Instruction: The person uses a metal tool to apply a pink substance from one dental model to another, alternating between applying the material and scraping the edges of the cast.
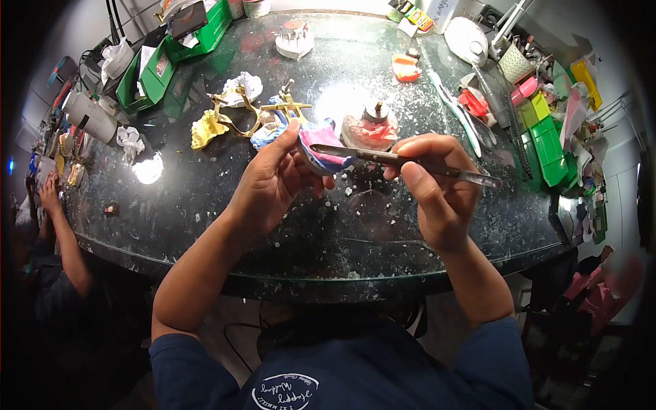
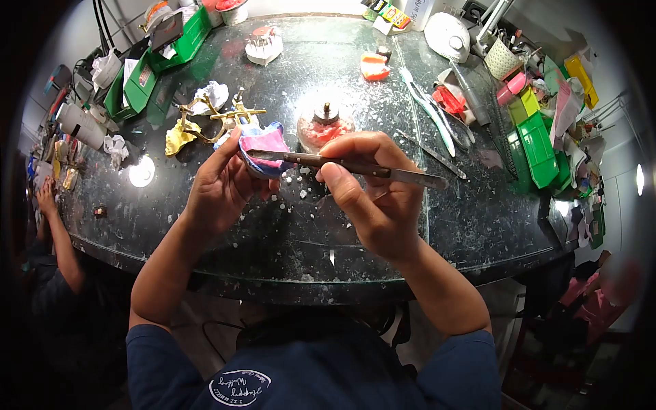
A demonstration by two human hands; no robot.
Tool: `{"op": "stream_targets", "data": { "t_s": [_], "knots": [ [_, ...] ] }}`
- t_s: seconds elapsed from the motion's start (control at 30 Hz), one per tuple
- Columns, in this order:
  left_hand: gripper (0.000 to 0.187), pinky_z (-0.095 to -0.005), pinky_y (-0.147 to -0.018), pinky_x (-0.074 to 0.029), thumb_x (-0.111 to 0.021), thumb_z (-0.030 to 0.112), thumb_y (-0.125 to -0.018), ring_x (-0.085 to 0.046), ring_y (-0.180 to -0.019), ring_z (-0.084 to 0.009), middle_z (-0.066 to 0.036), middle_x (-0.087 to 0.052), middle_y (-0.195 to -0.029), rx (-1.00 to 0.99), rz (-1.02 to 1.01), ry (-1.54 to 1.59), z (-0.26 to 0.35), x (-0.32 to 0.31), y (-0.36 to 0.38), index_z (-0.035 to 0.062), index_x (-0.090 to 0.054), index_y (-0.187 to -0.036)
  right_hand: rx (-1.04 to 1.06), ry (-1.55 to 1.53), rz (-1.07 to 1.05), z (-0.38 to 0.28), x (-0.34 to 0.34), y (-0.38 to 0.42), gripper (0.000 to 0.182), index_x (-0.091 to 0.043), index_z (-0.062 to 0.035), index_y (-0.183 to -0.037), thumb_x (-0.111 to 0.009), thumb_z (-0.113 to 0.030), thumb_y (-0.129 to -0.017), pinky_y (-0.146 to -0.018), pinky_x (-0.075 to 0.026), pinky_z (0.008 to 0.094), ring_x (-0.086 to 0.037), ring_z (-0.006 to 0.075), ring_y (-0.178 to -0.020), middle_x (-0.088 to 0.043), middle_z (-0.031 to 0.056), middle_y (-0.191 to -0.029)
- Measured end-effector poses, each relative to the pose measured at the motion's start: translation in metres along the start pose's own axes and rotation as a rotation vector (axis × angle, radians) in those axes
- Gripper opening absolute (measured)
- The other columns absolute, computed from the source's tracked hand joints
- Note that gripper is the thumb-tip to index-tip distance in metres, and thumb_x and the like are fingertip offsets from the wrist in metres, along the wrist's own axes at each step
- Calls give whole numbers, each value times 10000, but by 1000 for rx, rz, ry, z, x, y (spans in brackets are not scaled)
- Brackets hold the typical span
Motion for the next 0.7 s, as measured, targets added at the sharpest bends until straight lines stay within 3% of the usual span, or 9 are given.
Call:
{"op": "stream_targets", "data": {
  "t_s": [0.53,0.7],
  "knots": [
    [475,-290,-650,-463,-305,450,-985,-624,-733,-166,-74,-666,-849,15,26,-8,-3,6,-1,55,-555,-1068,214,244,-79,-8,-4,-2,168,-577,37,-918,-594,83,-757,-746,-499,269,-617,154,-812,-637,133,-885],
    [480,-280,-633,-450,-322,465,-979,-616,-716,-148,-61,-662,-815,37,72,-14,1,-3,3,58,-573,-1029,167,192,-17,-6,-4,0,174,-580,36,-915,-599,84,-750,-742,-501,271,-621,158,-813,-640,131,-887]
  ]
}}
Point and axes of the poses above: each hand's wrist, its own y-axis away from the middle knuckle, its own x-axis out of the back of the hand, z = x × y, the point moved 3 cm from there along -y, towards the middle knuckle
